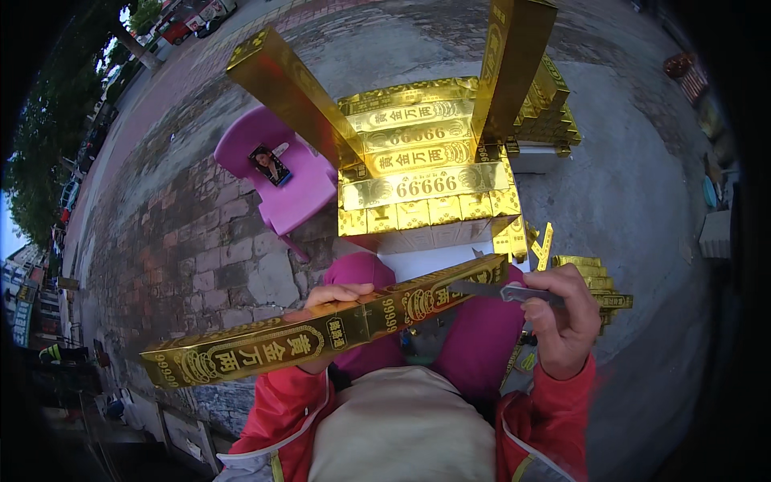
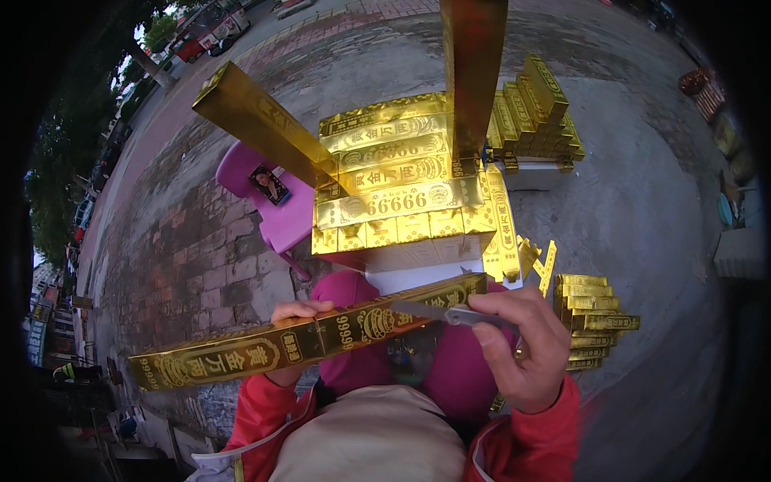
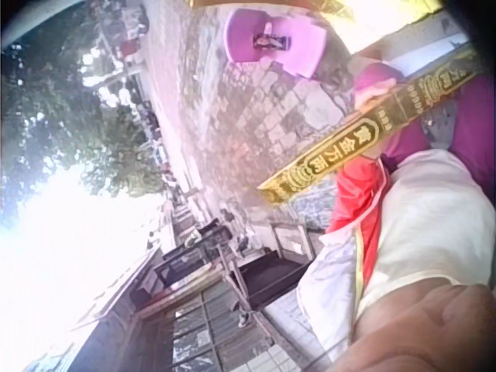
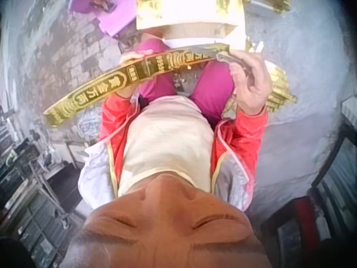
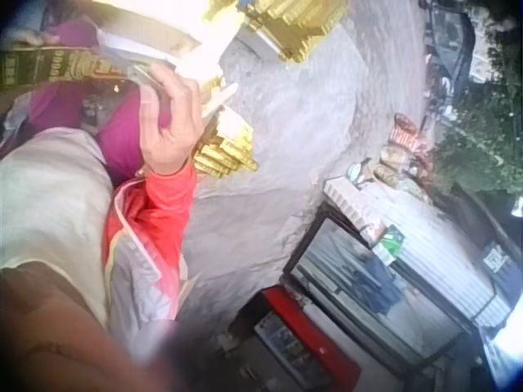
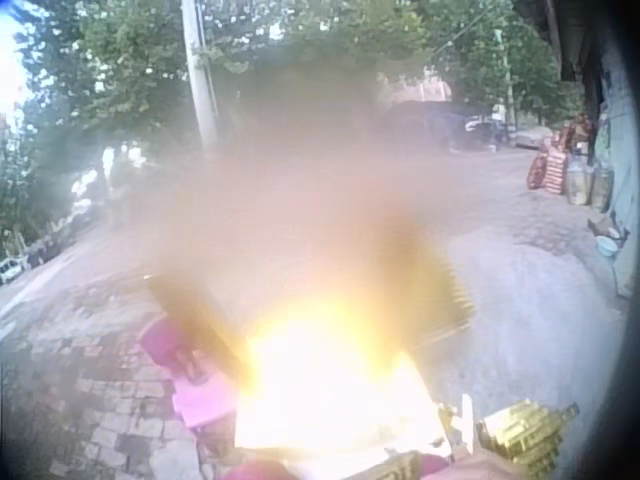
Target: The person assembles a structure using gold-colored paper ingots. They apply hot glue to the ends of the ingots and attach them to a base, then fold and cut additional ingots to fit the assembly.
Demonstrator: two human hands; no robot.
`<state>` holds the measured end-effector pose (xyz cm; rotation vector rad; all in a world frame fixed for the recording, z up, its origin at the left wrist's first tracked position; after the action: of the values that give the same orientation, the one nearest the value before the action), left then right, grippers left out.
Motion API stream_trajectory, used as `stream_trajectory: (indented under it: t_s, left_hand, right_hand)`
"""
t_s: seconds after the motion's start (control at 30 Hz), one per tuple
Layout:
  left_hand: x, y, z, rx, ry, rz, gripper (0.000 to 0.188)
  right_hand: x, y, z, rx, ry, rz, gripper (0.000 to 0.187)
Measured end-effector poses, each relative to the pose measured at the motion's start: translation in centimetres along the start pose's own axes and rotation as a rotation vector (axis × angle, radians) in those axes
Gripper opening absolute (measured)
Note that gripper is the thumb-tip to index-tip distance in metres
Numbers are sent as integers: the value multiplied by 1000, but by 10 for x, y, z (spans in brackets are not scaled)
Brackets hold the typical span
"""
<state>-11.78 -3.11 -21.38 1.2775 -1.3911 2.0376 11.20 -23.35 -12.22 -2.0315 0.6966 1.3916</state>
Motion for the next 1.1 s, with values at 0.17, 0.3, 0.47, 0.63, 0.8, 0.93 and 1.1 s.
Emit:
stream_trajectory:
  t_s: [0.17, 0.3, 0.47, 0.63, 0.8, 0.93, 1.1]
  left_hand:
    - [7, 11, -5, 33, 221, 272, 41]
    - [14, 23, -10, 22, 343, 299, 45]
    - [3, 25, -15, 21, 321, 321, 37]
    - [-2, 29, -6, 118, 218, 345, 44]
    - [4, 25, 1, 168, 90, 297, 45]
    - [8, 21, 6, 195, 74, 282, 49]
    - [11, 20, 10, 194, 6, 299, 59]
  right_hand:
    - [-57, 21, 64, -116, 132, -311, 34]
    - [-69, 34, 79, -140, 218, -348, 34]
    - [-67, 43, 87, -104, 221, -339, 36]
    - [-66, 48, 91, -70, 239, -378, 36]
    - [-66, 51, 94, -57, 243, -394, 38]
    - [-66, 52, 95, -38, 264, -404, 39]
    - [-66, 52, 96, -30, 271, -425, 39]
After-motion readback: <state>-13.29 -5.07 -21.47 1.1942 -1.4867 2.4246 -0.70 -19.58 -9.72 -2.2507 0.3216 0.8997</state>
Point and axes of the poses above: each hand's wrist, its own y-axis away from the middle knuckle, its own z-axis out of the palm, x = y × z, the point moved 5 cm from there along -y, towards the middle knuckle, and after that the axes turned 14 degrees about z, right-handed, at the moved point
